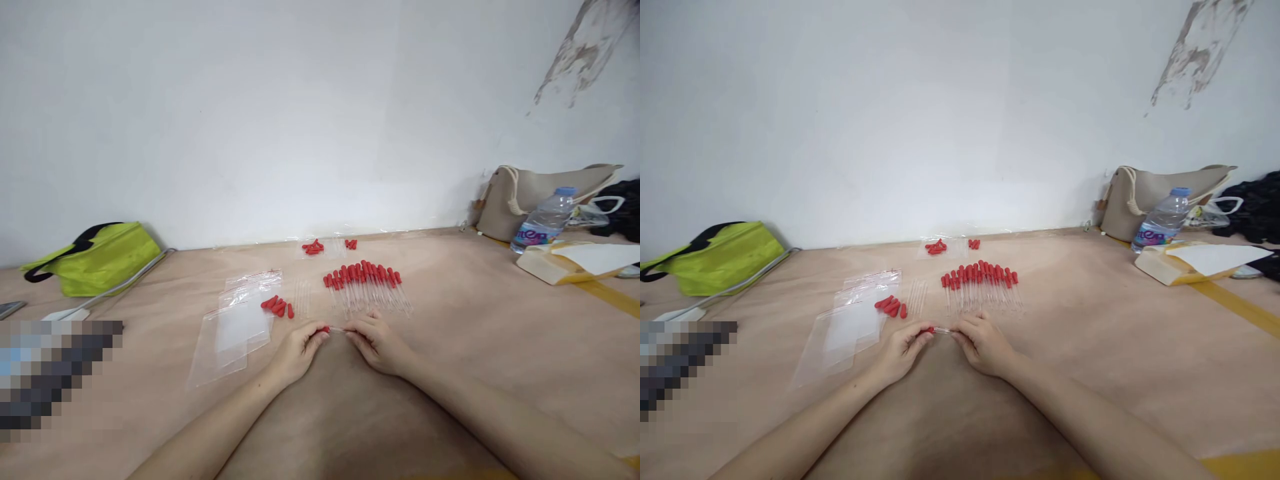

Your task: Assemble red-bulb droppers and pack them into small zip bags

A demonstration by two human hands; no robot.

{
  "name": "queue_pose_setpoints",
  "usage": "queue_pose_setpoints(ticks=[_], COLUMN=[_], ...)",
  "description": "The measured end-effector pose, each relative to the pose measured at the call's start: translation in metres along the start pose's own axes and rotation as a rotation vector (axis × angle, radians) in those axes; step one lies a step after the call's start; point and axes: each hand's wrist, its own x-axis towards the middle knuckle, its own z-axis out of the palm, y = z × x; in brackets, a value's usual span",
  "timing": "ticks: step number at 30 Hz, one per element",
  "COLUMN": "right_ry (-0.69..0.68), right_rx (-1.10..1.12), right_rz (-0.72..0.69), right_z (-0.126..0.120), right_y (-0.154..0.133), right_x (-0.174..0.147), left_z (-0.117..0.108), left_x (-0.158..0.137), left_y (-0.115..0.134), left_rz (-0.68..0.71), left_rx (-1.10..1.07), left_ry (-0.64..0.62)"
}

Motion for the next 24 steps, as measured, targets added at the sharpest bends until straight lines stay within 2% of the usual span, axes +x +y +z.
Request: queue_pose_setpoints(ticks=[5,9,15,24], right_ry=[-0.058,-0.115,-0.101,-0.063], right_rx=[-0.02,-0.156,-0.332,-0.3], right_rz=[-0.026,-0.082,-0.134,-0.144], right_z=[-0.001,-0.005,-0.003,0.006], right_y=[0.005,0.006,-0.003,-0.008], right_x=[0.001,0.004,0.005,0.003], left_z=[-0.002,-0.004,-0.003,-0.004], left_x=[-0.002,-0.002,-0.003,-0.004], left_y=[0.003,0.007,0.008,0.011], left_rz=[0.021,0.025,0.018,0.106], left_rx=[-0.003,0.06,0.171,0.155], left_ry=[-0.047,-0.131,-0.164,-0.174])
